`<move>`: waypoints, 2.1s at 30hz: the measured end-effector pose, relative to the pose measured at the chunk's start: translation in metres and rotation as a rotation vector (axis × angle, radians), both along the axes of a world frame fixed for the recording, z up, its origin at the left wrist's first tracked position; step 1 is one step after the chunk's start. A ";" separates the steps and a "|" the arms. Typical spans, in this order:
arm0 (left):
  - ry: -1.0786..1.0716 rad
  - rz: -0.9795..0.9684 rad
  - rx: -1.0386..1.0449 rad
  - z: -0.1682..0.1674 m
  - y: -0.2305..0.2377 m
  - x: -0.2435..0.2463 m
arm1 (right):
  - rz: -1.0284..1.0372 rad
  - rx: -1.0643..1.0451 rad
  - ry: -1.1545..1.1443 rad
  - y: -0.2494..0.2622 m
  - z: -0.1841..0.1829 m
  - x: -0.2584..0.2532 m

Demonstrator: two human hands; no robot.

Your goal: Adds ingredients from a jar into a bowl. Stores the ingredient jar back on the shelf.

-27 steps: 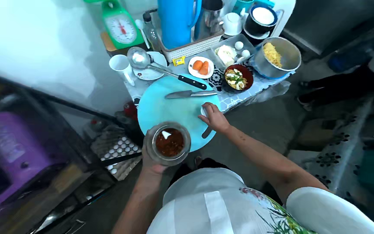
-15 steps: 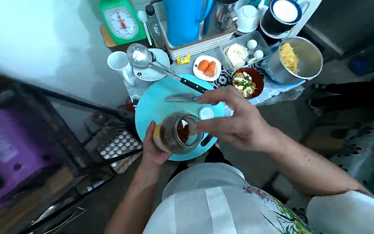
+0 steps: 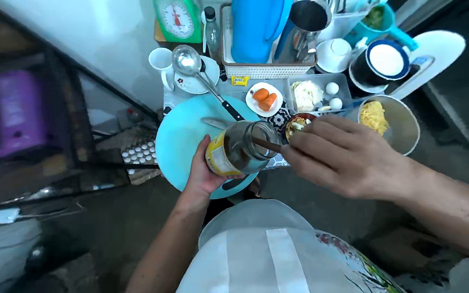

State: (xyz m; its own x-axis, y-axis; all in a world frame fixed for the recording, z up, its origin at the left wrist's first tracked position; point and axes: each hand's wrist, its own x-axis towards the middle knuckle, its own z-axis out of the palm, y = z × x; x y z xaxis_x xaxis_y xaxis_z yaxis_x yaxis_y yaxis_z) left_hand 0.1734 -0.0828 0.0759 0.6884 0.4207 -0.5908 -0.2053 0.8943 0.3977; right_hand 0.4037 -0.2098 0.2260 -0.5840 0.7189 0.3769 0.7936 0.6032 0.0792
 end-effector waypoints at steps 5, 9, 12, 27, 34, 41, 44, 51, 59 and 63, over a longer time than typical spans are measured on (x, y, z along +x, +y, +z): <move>-0.100 -0.001 0.024 0.001 0.002 -0.018 | 0.064 0.067 0.018 -0.014 0.007 -0.008; -0.069 -0.048 0.049 0.011 0.008 -0.031 | 0.073 0.045 0.030 -0.011 0.013 -0.024; -0.079 -0.093 0.048 0.012 0.011 -0.044 | 0.066 -0.010 0.047 -0.002 0.021 -0.037; 0.064 -0.107 0.073 0.001 0.005 -0.099 | -0.294 -0.498 0.455 0.022 0.013 -0.083; 0.037 -0.060 0.017 -0.011 -0.003 -0.099 | -0.368 -0.487 0.665 0.006 0.020 -0.073; 0.057 -0.063 -0.018 -0.019 -0.012 -0.078 | -0.362 -0.348 0.575 -0.013 0.003 -0.055; 0.062 -0.077 -0.026 -0.018 -0.015 -0.070 | -0.422 -0.383 0.664 -0.020 0.004 -0.048; 0.084 -0.088 -0.021 -0.017 -0.020 -0.052 | -0.527 -0.422 0.784 -0.038 0.006 -0.036; 0.207 -0.057 -0.043 -0.019 -0.025 -0.041 | -0.676 -0.482 1.031 -0.051 0.011 -0.004; 0.222 -0.042 -0.046 -0.023 -0.028 -0.040 | -0.714 -0.493 1.124 -0.059 0.009 0.011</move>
State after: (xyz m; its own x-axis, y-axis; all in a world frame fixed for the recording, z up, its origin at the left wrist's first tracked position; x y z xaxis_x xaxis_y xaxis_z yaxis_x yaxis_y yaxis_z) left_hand 0.1331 -0.1111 0.0529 0.5555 0.3640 -0.7476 -0.0796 0.9183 0.3879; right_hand 0.4152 -0.2684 0.2346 0.3928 0.9194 0.0185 0.4334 -0.1674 -0.8855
